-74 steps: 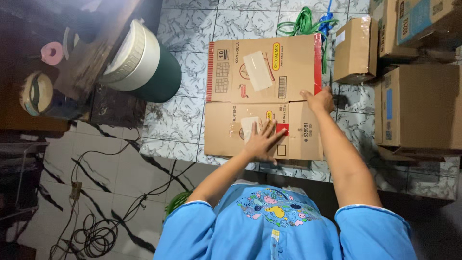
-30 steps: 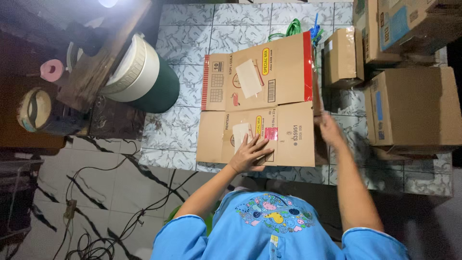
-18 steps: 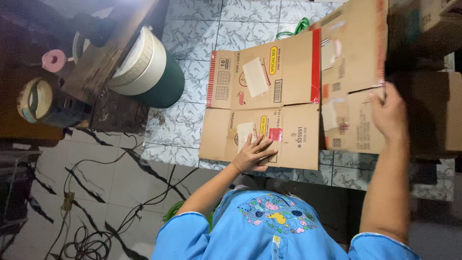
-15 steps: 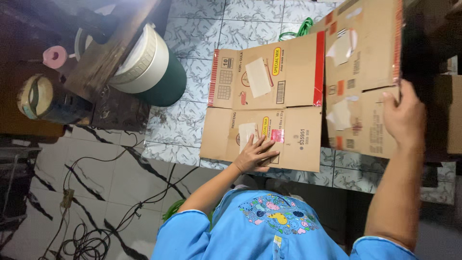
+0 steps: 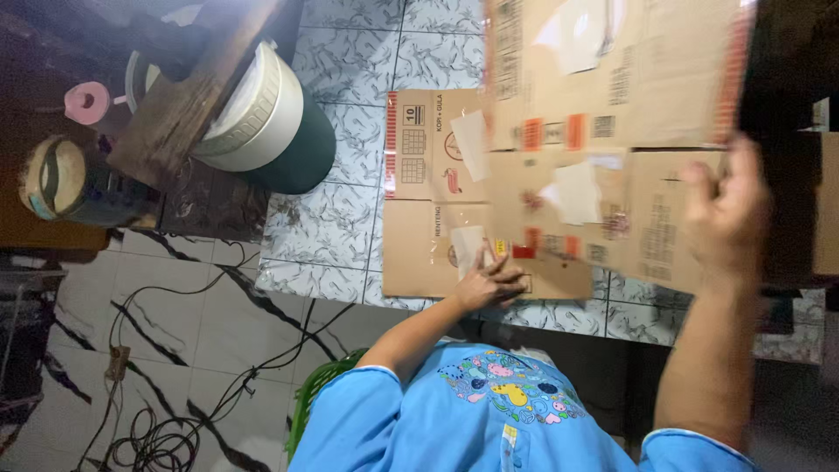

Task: The person flattens empty cardboard boxes on a tiled table, pressing each box flat with their hands and stacking the flattened boxes on top of one another. They work through several boxes one at a time, opening the flaps and pressing the sides down.

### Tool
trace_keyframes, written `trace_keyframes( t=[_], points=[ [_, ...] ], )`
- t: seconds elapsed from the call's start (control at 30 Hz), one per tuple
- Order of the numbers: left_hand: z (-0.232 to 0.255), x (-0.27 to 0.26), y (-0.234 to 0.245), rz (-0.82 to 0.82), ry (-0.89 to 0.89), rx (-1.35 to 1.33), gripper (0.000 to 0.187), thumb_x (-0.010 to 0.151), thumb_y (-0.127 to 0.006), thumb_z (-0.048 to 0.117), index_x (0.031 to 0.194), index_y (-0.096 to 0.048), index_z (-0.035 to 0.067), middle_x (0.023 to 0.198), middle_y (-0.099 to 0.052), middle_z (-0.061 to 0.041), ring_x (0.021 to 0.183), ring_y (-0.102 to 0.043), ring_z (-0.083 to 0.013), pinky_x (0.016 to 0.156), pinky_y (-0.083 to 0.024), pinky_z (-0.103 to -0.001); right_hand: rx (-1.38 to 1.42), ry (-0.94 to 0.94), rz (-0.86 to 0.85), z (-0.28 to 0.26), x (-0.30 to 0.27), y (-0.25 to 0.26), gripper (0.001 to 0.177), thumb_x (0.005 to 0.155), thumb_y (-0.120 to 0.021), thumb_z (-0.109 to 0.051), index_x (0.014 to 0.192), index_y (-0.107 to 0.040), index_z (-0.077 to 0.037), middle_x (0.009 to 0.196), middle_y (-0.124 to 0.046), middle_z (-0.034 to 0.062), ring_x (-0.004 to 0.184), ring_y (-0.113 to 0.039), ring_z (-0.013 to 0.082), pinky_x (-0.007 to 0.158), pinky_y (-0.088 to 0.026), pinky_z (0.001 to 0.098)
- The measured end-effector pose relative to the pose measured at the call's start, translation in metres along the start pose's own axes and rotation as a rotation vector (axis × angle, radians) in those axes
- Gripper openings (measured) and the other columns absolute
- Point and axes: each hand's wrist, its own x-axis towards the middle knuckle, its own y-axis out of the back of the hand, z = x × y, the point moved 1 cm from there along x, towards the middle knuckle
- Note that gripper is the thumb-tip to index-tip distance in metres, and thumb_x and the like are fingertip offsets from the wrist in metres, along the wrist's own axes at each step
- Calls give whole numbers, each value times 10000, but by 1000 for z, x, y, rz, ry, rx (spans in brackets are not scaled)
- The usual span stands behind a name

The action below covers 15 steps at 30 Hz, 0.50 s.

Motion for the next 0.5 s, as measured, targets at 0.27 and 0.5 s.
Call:
trace_keyframes(
  t=[0.27, 0.5],
  points=[
    [8, -17, -5, -80, 164, -573, 418, 1042, -551, 280, 1459, -560, 297, 1412, -639, -104, 1263, -608, -298, 1061, -505, -437, 817, -400, -246, 194, -36, -186, 458, 988, -634, -66, 1430, -514, -54, 1175, -678, -3, 993, -671, 115, 901, -543, 273],
    [-1, -63, 54, -356, 109, -502, 870, 726, -686, 140, 1538, -409, 288, 1254, -666, -145, 1032, -687, -370, 847, -560, -492, 423, -354, -217, 256, -95, -249, 436, 994, -668, -121, 1412, -598, -21, 1211, -711, 68, 1042, -646, 136, 910, -503, 281]
  ],
)
